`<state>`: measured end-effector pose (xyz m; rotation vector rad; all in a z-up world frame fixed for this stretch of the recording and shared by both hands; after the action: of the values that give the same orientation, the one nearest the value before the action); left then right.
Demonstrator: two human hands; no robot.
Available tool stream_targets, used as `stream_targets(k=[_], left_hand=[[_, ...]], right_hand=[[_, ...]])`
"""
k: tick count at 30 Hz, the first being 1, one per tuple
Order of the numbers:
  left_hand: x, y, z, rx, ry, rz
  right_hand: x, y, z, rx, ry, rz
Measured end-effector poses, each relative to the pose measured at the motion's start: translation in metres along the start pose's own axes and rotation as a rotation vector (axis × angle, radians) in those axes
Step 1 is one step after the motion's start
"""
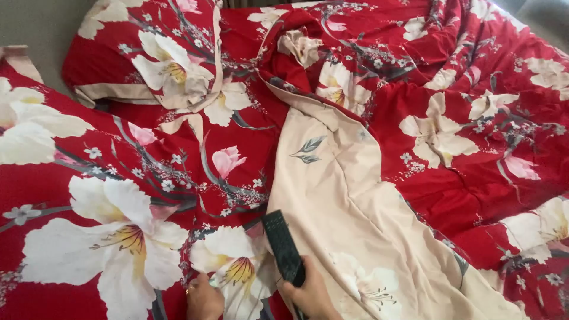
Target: Tidying a bed by smoothing the sheets, arranging pillows, spreading a duvet, and placing a tablet and remote on the bedside table.
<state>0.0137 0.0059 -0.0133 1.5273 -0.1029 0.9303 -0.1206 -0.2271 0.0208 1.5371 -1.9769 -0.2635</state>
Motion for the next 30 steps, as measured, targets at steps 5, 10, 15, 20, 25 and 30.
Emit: stream_targets(k=[5,10,15,20,25,30], left_hand=[[-0.041,-0.058,0.004,-0.114,0.223,0.047],[-0.024,0.024,0.082,-0.500,0.542,-0.115],[0.009,0.113,0.119,-0.574,0.884,-0.351],[0.009,0.087,0.115,-0.722,0.801,-0.113],[0.054,0.103,0.105,-0.784,0.930,0.007],[0.092,0.108,0.081,-0.846,1.079,0.091]], right_hand=[[0.023,0.008,-0.042,-0.221,-0.066,-0.016],[0.010,-0.011,-0.029,-0.077,-0.048,0.091],[0.012,0.003,-0.067,-0.016,-0.125,0.076],[0.002,-0.003,-0.088,0.091,-0.112,0.048],[-0.010,0.000,-0.142,0.230,-0.376,-0.015],[-0.028,-0.008,-0.181,0.323,-0.435,-0.186]])
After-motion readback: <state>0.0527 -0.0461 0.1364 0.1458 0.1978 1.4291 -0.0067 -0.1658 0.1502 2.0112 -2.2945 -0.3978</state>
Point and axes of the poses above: each hand's wrist, its own y-axis away from the middle knuckle, its own x-axis out of the back of the hand, z = x × y, the point moved 2 cm from there along -y, towards the middle knuckle, and after that the axes turned 11 degrees about -z, right-handed, at the moved point
